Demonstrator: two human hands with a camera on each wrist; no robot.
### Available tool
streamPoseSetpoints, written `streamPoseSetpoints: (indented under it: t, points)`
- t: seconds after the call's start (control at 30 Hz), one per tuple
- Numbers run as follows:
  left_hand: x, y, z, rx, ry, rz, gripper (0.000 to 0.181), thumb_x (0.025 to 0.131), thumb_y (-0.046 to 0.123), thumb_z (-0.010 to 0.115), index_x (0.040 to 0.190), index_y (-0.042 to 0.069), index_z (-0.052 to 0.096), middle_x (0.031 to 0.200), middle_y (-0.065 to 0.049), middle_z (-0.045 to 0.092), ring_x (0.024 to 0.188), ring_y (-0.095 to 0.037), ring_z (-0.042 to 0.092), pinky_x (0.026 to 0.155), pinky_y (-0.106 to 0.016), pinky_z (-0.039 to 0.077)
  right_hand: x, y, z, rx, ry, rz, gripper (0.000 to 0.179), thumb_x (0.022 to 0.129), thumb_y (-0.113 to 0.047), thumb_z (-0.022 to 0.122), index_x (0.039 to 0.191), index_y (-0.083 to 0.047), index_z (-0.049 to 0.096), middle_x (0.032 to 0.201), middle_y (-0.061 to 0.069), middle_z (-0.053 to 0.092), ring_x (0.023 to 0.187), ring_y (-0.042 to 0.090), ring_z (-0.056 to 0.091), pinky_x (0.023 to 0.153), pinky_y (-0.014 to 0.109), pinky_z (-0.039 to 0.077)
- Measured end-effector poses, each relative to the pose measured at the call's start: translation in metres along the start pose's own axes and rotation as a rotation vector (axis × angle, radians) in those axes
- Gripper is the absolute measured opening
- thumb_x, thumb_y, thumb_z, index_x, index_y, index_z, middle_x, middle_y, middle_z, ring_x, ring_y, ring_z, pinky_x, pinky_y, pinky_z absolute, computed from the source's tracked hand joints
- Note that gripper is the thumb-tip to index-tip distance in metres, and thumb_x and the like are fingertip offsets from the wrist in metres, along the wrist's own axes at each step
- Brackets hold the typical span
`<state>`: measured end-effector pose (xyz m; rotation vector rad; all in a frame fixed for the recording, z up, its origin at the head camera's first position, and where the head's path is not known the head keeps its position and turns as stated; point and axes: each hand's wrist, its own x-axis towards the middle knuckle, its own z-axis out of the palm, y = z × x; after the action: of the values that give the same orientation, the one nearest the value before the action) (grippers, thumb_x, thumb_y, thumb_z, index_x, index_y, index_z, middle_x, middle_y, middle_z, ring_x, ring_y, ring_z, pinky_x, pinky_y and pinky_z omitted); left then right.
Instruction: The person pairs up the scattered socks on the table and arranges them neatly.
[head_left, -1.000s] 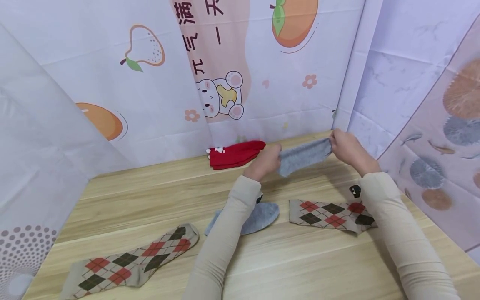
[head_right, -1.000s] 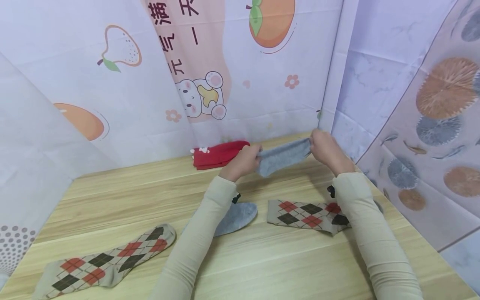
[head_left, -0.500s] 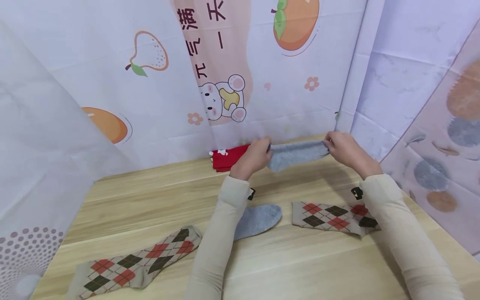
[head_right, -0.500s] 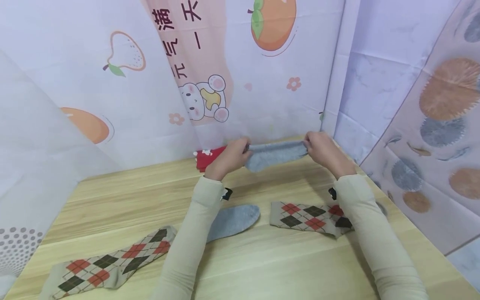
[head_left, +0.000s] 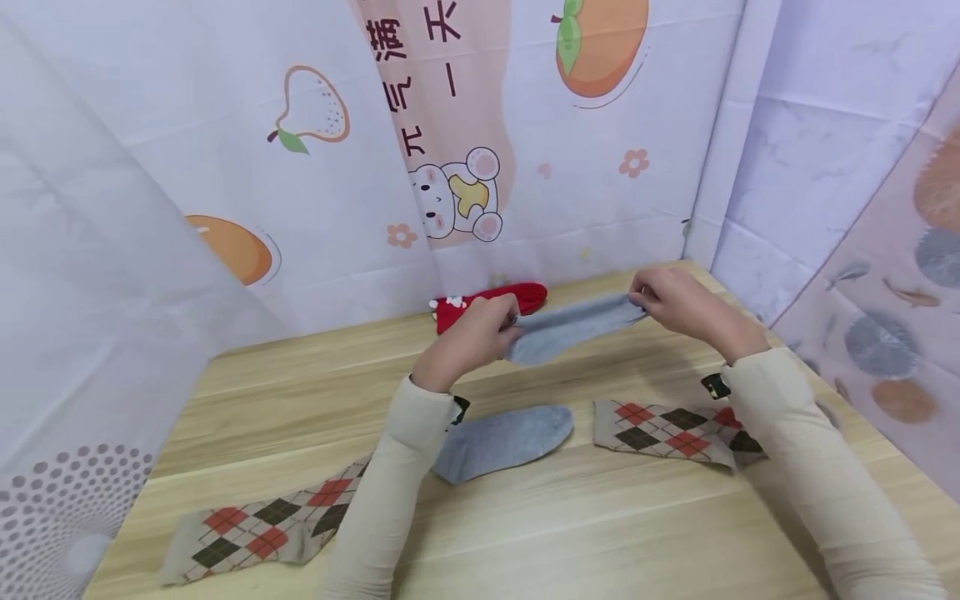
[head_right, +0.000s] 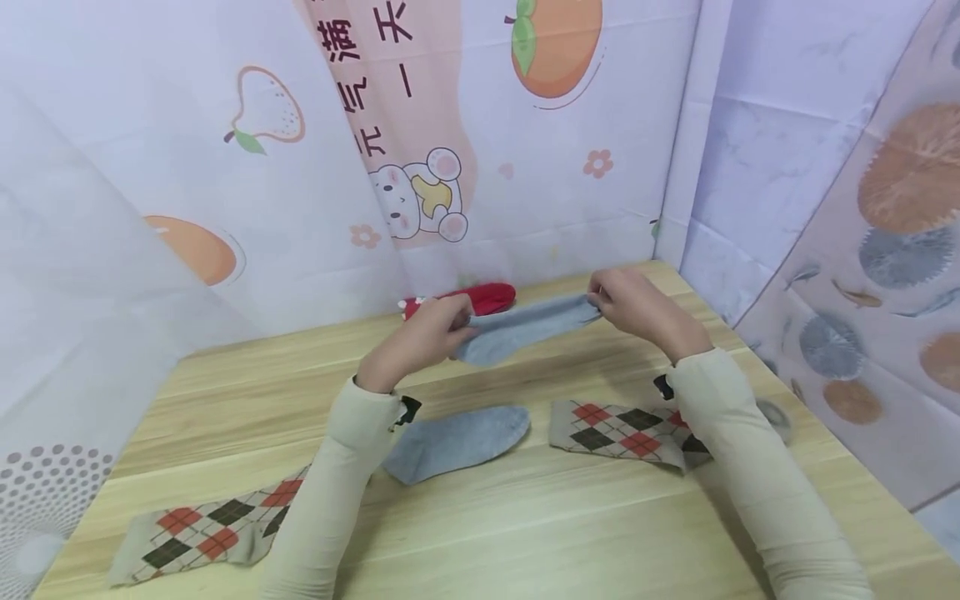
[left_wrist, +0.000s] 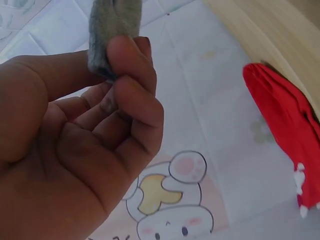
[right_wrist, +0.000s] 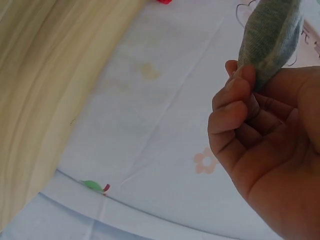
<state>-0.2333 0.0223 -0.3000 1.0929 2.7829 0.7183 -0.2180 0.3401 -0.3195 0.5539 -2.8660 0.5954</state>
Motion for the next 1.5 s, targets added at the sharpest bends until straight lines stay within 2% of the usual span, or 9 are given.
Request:
streamPoseSetpoints:
  t: [0.17,0.43,0.73,1.0,1.17,1.3,1.5]
  points:
    - [-0.019,-0.013,-0.004,-0.028,0.009,0.019,0.014,0.093,0.008,0.069,0.09,0.008,0.055,0.066,-0.001,0.055,0.057,-0.012,0.057,0.061,-0.026,0.048,0.001,-0.015,0.004,0.025,-0.032,-0.003,0.012,0.099,-0.007,0.059,0.094,0.0,0.068,0.078,0.005,0.064,0.066,0.018,0.053,0.066,0.039,0.046]
    - [-0.054,-0.029,-0.015,-0.046,0.017,0.05,0.016,0.093,0.006,0.069,0.088,0.008,0.053,0.064,0.0,0.052,0.055,-0.01,0.052,0.058,-0.026,0.044,-0.001,-0.038,0.01,0.029,-0.037,-0.08,0.009,0.099,-0.007,0.06,0.096,-0.003,0.067,0.075,0.002,0.062,0.061,0.014,0.05,0.063,0.036,0.046]
    - [-0.092,-0.031,-0.014,0.074,-0.008,0.065,0.017,0.092,0.007,0.071,0.086,0.011,0.055,0.069,0.006,0.053,0.061,-0.007,0.05,0.058,-0.023,0.045,-0.003,-0.063,0.019,0.013,-0.059,-0.161,0.005,0.096,-0.005,0.064,0.091,-0.006,0.067,0.074,-0.002,0.061,0.063,0.011,0.05,0.062,0.032,0.046]
    - [-0.12,-0.037,-0.014,0.127,0.02,0.102,0.022,0.09,0.004,0.073,0.083,0.012,0.053,0.067,0.008,0.05,0.061,-0.007,0.048,0.057,-0.021,0.044,-0.005,-0.085,0.03,0.015,-0.114,-0.207,0.007,0.096,-0.007,0.065,0.09,-0.01,0.067,0.076,-0.005,0.062,0.065,0.008,0.051,0.063,0.03,0.047]
    - [-0.131,-0.043,-0.01,0.132,-0.011,0.11,0.02,0.091,0.005,0.072,0.085,0.011,0.053,0.066,0.009,0.048,0.06,-0.006,0.046,0.058,-0.02,0.044,-0.008,-0.093,0.037,0.014,-0.158,-0.22,0.008,0.095,-0.005,0.065,0.09,-0.011,0.067,0.079,-0.005,0.065,0.067,0.007,0.054,0.064,0.03,0.049]
    - [-0.135,-0.048,-0.006,0.121,-0.054,0.102,0.017,0.091,0.006,0.072,0.087,0.009,0.056,0.066,0.008,0.05,0.059,-0.006,0.046,0.058,-0.02,0.045,-0.01,-0.099,0.044,0.008,-0.192,-0.234,0.01,0.095,-0.003,0.063,0.089,-0.01,0.065,0.076,-0.006,0.062,0.065,0.006,0.051,0.062,0.027,0.048]
    - [-0.138,-0.052,-0.003,0.101,-0.142,0.059,0.013,0.089,0.005,0.074,0.088,0.008,0.061,0.069,0.007,0.053,0.062,-0.007,0.05,0.058,-0.021,0.047,-0.012,-0.109,0.055,0.0,-0.238,-0.281,0.014,0.095,0.0,0.062,0.085,-0.01,0.062,0.07,-0.008,0.056,0.061,0.006,0.047,0.057,0.023,0.044]
